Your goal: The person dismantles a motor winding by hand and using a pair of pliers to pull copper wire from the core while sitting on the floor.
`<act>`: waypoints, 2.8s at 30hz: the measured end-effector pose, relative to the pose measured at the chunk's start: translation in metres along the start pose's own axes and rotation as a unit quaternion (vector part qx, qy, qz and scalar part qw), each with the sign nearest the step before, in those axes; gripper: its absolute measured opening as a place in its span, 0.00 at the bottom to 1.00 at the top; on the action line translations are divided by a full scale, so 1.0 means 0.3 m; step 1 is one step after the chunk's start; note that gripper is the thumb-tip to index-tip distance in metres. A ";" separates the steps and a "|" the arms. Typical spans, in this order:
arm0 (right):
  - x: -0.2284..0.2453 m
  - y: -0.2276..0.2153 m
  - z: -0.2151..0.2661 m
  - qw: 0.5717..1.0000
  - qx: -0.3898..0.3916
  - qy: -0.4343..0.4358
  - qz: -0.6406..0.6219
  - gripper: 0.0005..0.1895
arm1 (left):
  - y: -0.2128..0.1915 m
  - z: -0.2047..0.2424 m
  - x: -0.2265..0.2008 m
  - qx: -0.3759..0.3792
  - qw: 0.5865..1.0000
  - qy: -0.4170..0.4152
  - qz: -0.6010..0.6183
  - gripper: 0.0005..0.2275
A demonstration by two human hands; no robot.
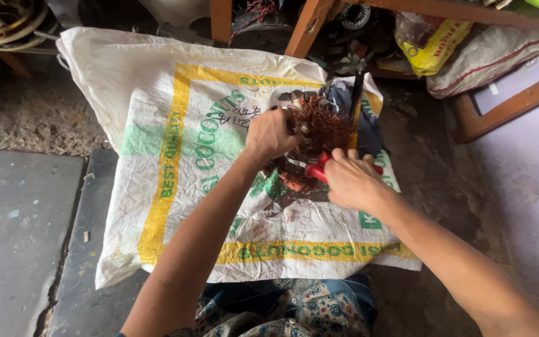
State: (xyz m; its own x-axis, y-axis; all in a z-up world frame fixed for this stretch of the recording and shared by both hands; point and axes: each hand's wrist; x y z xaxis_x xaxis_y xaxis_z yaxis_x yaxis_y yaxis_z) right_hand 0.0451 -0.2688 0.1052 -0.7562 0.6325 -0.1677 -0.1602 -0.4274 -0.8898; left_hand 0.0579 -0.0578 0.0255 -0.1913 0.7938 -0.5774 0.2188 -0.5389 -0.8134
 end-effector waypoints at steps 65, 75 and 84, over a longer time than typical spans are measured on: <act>-0.209 0.340 -0.150 0.982 -0.126 -0.131 -0.042 0.29 | -0.042 0.015 0.021 0.001 0.998 -0.023 0.052 0.20; -0.086 0.087 -0.050 0.995 -0.079 -0.032 0.041 0.16 | 0.003 -0.007 -0.007 -0.037 0.997 -0.070 0.015 0.34; 0.067 0.100 -0.152 0.996 -0.029 -0.020 0.085 0.12 | 0.008 0.008 -0.013 -0.080 0.995 -0.061 0.018 0.42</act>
State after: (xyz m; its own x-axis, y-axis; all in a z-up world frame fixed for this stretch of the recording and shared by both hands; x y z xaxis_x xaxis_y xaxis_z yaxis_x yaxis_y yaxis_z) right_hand 0.0541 -0.2395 0.0557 -0.7943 0.5269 -0.3023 0.0094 -0.4870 -0.8734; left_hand 0.0567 -0.0628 0.0258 -0.2932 0.7289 -0.6187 0.3756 -0.5073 -0.7756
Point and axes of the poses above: each hand's wrist, its own z-axis away from the middle knuckle, its own y-axis out of the palm, x = y × z, and after that the axes turned 4 degrees about -y, right-handed
